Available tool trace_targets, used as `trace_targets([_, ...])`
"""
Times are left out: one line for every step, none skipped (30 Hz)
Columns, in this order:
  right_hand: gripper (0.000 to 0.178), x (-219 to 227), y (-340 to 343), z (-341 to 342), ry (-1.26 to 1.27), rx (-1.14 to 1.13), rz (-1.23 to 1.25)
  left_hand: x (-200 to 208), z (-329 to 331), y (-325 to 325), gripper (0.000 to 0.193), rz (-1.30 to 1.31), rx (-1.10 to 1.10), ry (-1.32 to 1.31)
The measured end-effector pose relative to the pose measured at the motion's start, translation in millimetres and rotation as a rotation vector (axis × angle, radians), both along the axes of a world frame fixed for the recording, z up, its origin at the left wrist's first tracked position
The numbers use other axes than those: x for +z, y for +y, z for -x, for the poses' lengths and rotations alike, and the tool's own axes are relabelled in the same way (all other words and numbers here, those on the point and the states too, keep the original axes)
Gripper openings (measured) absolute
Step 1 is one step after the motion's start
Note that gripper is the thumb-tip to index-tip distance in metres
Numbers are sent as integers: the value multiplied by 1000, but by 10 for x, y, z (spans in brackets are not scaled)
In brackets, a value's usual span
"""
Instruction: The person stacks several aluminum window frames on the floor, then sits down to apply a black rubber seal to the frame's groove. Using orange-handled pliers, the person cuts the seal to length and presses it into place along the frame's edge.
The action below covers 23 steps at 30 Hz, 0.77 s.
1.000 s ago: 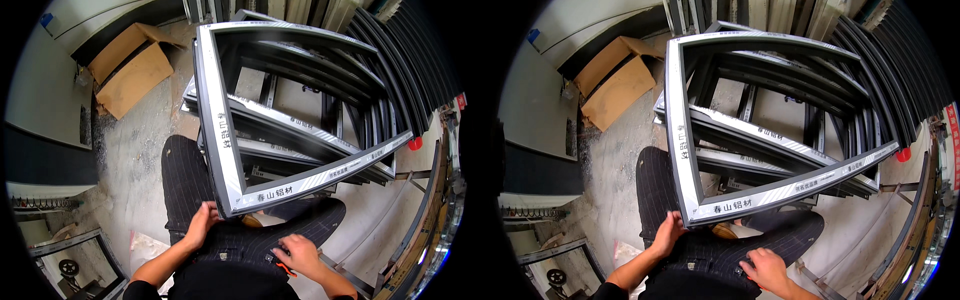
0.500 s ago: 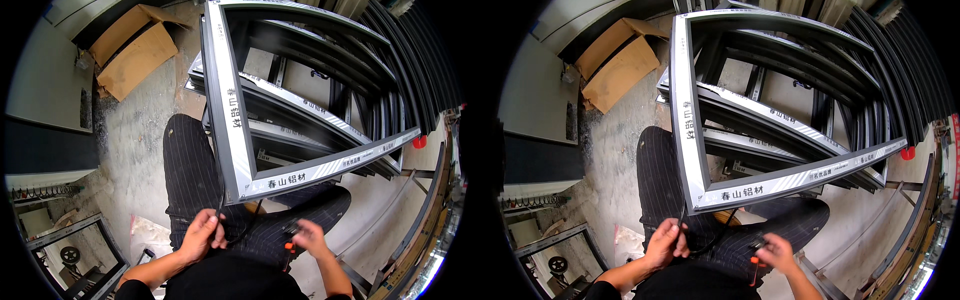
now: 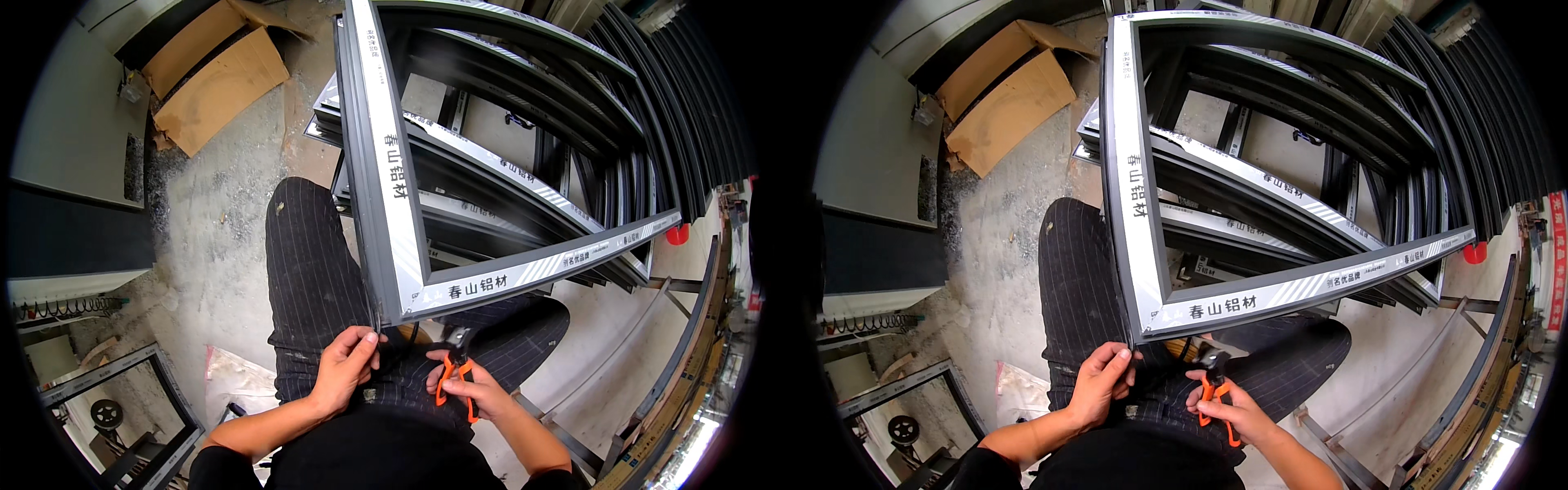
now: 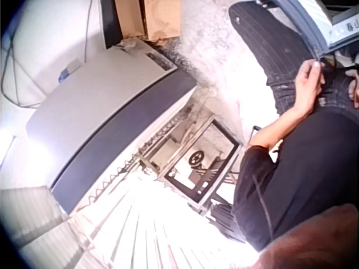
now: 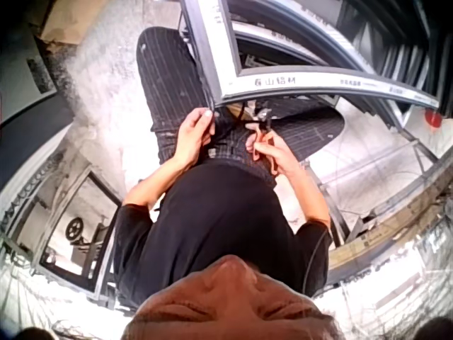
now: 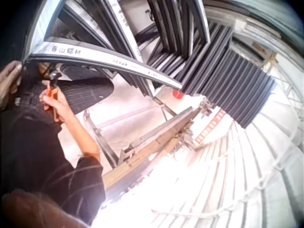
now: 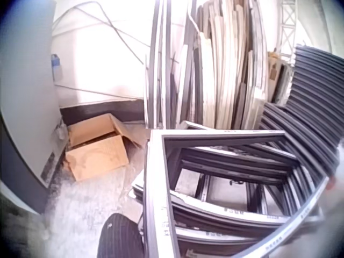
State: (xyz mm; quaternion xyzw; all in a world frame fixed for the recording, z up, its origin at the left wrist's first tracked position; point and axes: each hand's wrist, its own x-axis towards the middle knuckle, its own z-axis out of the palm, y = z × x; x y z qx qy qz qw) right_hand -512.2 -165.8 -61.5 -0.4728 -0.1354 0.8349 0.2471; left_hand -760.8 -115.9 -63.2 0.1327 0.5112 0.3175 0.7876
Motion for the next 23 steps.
trace_targets([60,31,73,2,-92,116,-104,6,2,7,21,-12,-12,11])
trace_targets([59,63,133,8,-184,233,-208,-18,4,0,20,-44,-12,29])
trace_targets([50,94,169,42,-367,342,-431,-62,5,-11,20,-75,-10,47])
trace_targets([49,175,267,94,-469,411,-544,-85,13,-12,20,-105,-7,63])
trace_targets([49,264,392,146,-569,481,-657,-87,26,-13,19,-93,-8,54])
trace_targets([48,308,490,186,-667,551,-772,-82,44,-6,19,-82,-9,45])
trace_targets([48,291,543,211,-714,574,-817,-80,60,1,19,-70,-9,35])
trace_targets([48,281,590,216,-734,629,-835,-79,68,2,19,-68,-14,42])
trace_targets([48,275,637,218,-754,685,-852,-77,74,3,18,-66,-20,48])
trace_targets([48,269,684,227,-770,744,-870,-77,82,-2,18,-62,-23,57])
trace_targets([48,291,729,246,-771,789,-847,-76,88,-7,18,-94,-25,72])
trace_targets([47,308,767,266,-779,796,-869,-76,92,-10,18,-125,-28,87])
trace_targets([47,320,792,288,-789,800,-889,-82,98,-12,18,-156,-36,101])
trace_targets([46,324,812,304,-799,804,-909,-100,106,-13,19,-185,-46,119])
trace_targets([47,309,828,307,-794,832,-905,-124,114,-13,19,-213,-57,137])
trace_targets([47,284,836,300,-791,859,-901,-141,122,-12,19,-243,-69,155])
trace_targets([48,270,841,297,-787,885,-896,-146,136,-7,19,-307,-110,224])
trace_targets([48,271,846,300,-779,885,-891,-147,153,5,19,-370,-151,294])
trace_targets([49,269,857,306,-769,885,-888,-142,169,26,19,-435,-190,367])
trace_targets([50,269,869,311,-758,885,-885,-115,183,59,19,-503,-222,419])
trace_targets([51,270,881,314,-746,888,-858,-69,200,102,19,-570,-255,472])
trace_targets([52,280,892,314,-733,889,-830,-34,213,138,18,-638,-288,524])
trace_targets([54,292,903,312,-721,890,-802,-26,232,157,17,-669,-331,551])
